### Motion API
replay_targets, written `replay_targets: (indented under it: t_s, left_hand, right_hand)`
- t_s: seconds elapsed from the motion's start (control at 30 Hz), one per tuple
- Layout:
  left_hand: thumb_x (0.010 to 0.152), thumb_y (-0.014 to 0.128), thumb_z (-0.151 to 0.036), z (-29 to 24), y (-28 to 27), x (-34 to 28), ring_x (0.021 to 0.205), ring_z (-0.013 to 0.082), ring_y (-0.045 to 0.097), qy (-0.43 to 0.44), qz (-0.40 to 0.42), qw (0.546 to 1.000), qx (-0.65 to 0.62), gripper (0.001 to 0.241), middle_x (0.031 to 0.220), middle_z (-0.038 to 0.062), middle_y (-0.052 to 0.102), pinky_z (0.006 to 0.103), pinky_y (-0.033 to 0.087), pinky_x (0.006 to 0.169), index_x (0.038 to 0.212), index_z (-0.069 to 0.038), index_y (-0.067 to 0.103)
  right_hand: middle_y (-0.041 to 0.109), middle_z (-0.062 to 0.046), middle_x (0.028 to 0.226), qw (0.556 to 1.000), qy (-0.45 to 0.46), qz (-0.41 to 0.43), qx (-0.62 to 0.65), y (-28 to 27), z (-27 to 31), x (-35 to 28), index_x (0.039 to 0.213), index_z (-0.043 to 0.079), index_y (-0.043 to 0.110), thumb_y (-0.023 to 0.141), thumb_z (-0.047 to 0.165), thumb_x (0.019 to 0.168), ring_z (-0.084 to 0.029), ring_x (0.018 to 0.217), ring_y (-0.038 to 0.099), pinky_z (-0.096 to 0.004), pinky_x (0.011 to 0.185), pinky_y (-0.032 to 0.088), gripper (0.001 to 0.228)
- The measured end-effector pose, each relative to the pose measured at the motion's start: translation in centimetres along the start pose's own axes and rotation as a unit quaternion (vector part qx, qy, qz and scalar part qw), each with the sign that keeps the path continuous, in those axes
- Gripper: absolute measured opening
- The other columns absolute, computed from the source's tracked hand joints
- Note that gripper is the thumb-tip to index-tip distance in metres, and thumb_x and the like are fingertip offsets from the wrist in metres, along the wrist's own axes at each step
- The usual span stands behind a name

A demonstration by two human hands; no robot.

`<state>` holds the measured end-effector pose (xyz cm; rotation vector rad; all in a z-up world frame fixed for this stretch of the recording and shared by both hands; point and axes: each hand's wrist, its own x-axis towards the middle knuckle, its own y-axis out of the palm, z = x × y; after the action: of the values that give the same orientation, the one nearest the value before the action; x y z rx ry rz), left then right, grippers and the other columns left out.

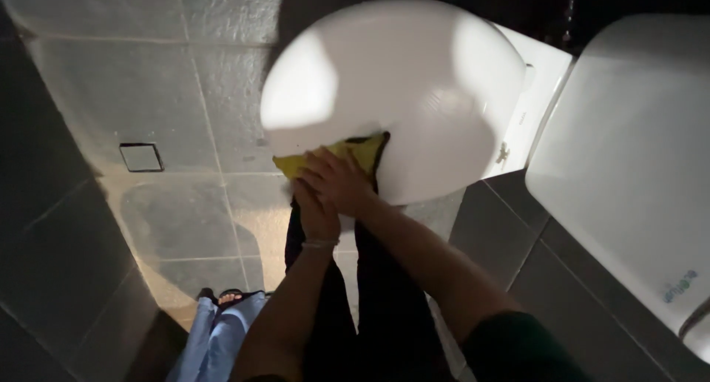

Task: The person cleans a white toilet using a green sponge and a yellow cloth. They wipe the toilet bowl, seat, and tank, then rinse the sponge at a nearby sink and continue wiping the toilet surfaces with the cloth.

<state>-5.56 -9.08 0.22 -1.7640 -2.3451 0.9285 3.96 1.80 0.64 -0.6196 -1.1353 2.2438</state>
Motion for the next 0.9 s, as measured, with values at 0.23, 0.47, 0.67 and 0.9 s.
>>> replay_targets:
  t_s: [0.23,0.47,0.67,0.9]
  left_hand:
    - [0.1,0.054,-0.038,-1.6,3.1,-4.4,0.135,0.0449,0.055,-0.256,0.174,0.948,-0.07,0.07,0.145,0.031,0.054,0.045,0.048,0.11,0.148,0.007,0.031]
    - [0.092,0.068,-0.027,-2.0,4.9,-9.6,0.138,0.0641,0.026,0.074,0.232,0.953,0.182,0.081,0.152,0.048,0.025,0.0658,0.028,0.113,0.153,0.012,0.032]
    - [0.096,0.06,-0.047,-6.0,9.3,-5.9,0.132,0.0566,0.037,0.156,0.361,0.893,0.219,0.072,0.161,0.032,0.032,0.0733,0.03,0.11,0.154,-0.006,0.046]
    - [0.097,0.053,-0.059,-10.3,12.9,1.9,0.144,0.0563,0.032,0.257,0.293,0.888,0.245,0.066,0.165,0.024,0.03,0.08,0.024,0.105,0.146,-0.016,0.054]
  right_hand:
    - [0.056,-0.009,0.147,0.997,0.067,-0.021,0.025,0.9,-0.8,-7.6,0.127,0.02,0.066,0.065,0.04,0.085,-0.036,0.134,0.049,-0.062,0.1,0.04,0.047]
    - [0.052,-0.012,0.148,0.968,0.223,-0.027,-0.112,4.5,-2.7,-16.9,0.127,0.021,0.062,0.07,0.044,0.091,-0.04,0.131,0.047,-0.068,0.095,0.039,0.043]
    - [0.024,-0.028,0.167,0.899,0.402,-0.171,-0.014,6.6,-6.8,-21.8,0.147,0.01,0.046,0.063,0.038,0.097,-0.064,0.151,0.018,-0.072,0.123,0.024,0.06]
    - [0.016,-0.02,0.173,0.844,0.446,-0.294,-0.046,1.9,-9.4,-17.6,0.163,0.015,0.034,0.05,0.047,0.11,-0.049,0.16,0.011,-0.068,0.128,0.017,0.064]
